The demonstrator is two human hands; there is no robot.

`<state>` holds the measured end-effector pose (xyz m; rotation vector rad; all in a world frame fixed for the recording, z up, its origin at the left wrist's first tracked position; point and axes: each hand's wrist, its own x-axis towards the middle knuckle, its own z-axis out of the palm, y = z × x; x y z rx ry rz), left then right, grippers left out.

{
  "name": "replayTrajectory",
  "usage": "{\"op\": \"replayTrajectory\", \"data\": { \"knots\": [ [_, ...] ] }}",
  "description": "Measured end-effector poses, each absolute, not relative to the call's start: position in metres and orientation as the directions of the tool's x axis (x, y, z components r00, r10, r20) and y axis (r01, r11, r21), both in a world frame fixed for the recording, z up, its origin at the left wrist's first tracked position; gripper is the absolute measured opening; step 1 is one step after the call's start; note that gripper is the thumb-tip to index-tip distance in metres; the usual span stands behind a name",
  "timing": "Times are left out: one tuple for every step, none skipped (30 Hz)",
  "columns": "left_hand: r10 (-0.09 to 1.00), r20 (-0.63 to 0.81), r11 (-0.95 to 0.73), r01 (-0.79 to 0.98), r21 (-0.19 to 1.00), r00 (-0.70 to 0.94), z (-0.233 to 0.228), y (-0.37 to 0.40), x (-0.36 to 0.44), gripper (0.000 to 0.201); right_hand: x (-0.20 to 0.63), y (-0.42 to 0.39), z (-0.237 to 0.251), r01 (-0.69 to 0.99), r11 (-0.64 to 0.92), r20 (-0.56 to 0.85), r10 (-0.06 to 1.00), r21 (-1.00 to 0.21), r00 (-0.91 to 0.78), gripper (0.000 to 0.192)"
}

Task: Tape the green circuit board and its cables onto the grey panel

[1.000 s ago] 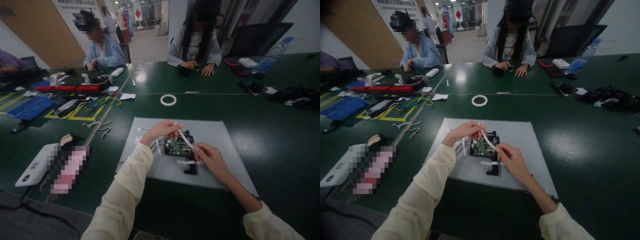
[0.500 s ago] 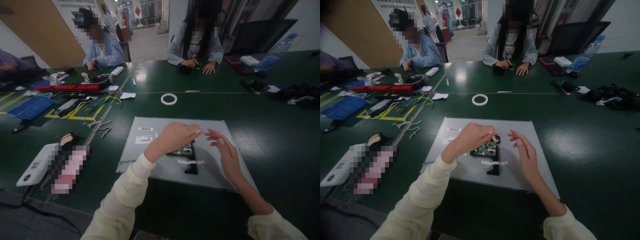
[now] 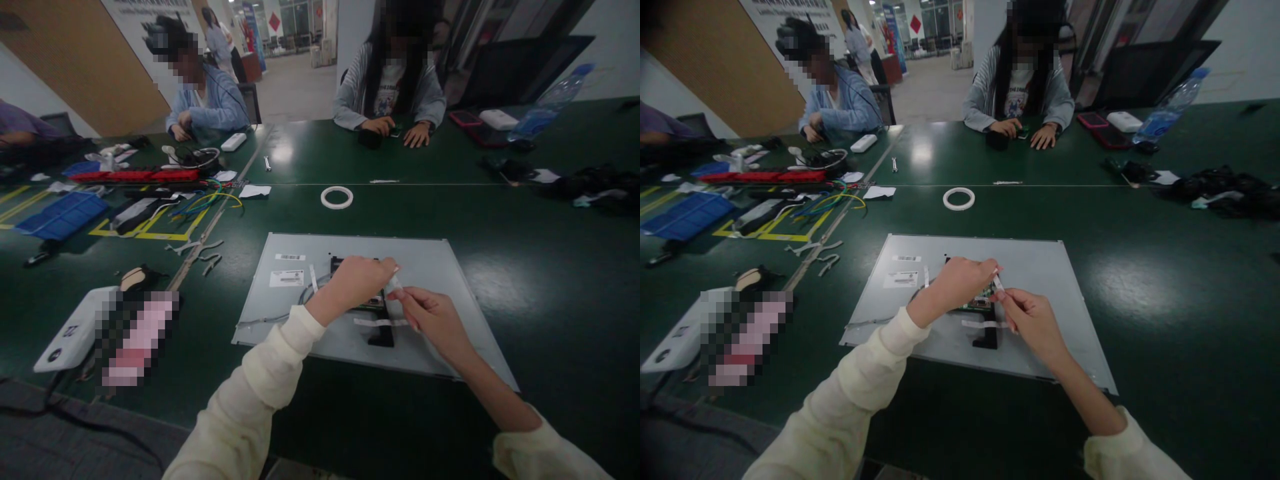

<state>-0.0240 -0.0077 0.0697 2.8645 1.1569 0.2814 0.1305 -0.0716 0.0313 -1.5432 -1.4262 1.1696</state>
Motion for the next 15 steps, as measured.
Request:
{"op": "replayTrajectory", "data": {
  "knots": [
    [0.694, 0.155, -0.719, 0.687, 0.103, 0.703, 0.067, -0.007, -0.023, 0.033, 0.131, -0.071, 0.031, 0.314, -0.147, -0.161, 0.987, -0.938, -0.019, 0.051],
    [0.7, 0.161, -0.713, 0.692, 0.11, 0.696, 0.065, -0.007, -0.023, 0.032, 0.131, -0.07, 0.03, 0.293, -0.163, -0.174, 0.985, -0.942, -0.014, 0.052],
    [0.713, 0.17, -0.701, 0.703, 0.123, 0.681, 0.064, -0.006, -0.023, 0.032, 0.131, -0.069, 0.03, 0.271, -0.177, -0.186, 0.983, -0.946, -0.008, 0.052],
    [0.732, 0.182, -0.68, 0.72, 0.14, 0.656, 0.064, -0.004, -0.024, 0.033, 0.131, -0.068, 0.03, 0.248, -0.19, -0.197, 0.98, -0.95, -0.006, 0.053],
    [0.755, 0.195, -0.654, 0.741, 0.157, 0.625, 0.064, -0.002, -0.027, 0.036, 0.131, -0.068, 0.029, 0.226, -0.202, -0.208, 0.978, -0.953, -0.002, 0.054],
    [0.781, 0.208, -0.622, 0.764, 0.172, 0.589, 0.064, 0.001, -0.029, 0.039, 0.131, -0.067, 0.029, 0.205, -0.214, -0.218, 0.976, -0.955, 0.001, 0.055],
    [0.804, 0.215, -0.59, 0.786, 0.185, 0.554, 0.065, 0.004, -0.032, 0.043, 0.132, -0.066, 0.028, 0.187, -0.225, -0.229, 0.973, -0.956, 0.003, 0.055],
    [0.822, 0.216, -0.565, 0.802, 0.196, 0.526, 0.065, 0.006, -0.035, 0.046, 0.132, -0.066, 0.027, 0.175, -0.236, -0.239, 0.971, -0.956, 0.004, 0.056],
    [0.834, 0.213, -0.548, 0.811, 0.205, 0.51, 0.065, 0.009, -0.038, 0.048, 0.133, -0.066, 0.026, 0.171, -0.246, -0.249, 0.969, -0.954, 0.006, 0.056],
    [0.843, 0.204, -0.534, 0.819, 0.211, 0.497, 0.065, 0.012, -0.041, 0.048, 0.133, -0.065, 0.025, 0.172, -0.256, -0.258, 0.966, -0.951, 0.011, 0.055],
    [0.854, 0.193, -0.517, 0.828, 0.218, 0.482, 0.064, 0.014, -0.043, 0.047, 0.133, -0.065, 0.023, 0.175, -0.267, -0.267, 0.963, -0.948, 0.02, 0.055],
    [0.869, 0.184, -0.492, 0.84, 0.228, 0.459, 0.062, 0.016, -0.045, 0.046, 0.134, -0.065, 0.022, 0.174, -0.277, -0.276, 0.961, -0.945, 0.029, 0.054],
    [0.886, 0.179, -0.461, 0.854, 0.241, 0.428, 0.061, 0.019, -0.048, 0.045, 0.134, -0.064, 0.02, 0.167, -0.286, -0.284, 0.958, -0.943, 0.039, 0.054],
    [0.903, 0.179, -0.426, 0.868, 0.255, 0.391, 0.061, 0.021, -0.05, 0.046, 0.134, -0.064, 0.019, 0.154, -0.293, -0.29, 0.956, -0.943, 0.047, 0.053],
    [0.918, 0.183, -0.392, 0.88, 0.269, 0.353, 0.06, 0.023, -0.052, 0.047, 0.134, -0.063, 0.018, 0.14, -0.298, -0.293, 0.955, -0.944, 0.054, 0.053]
  ]
}}
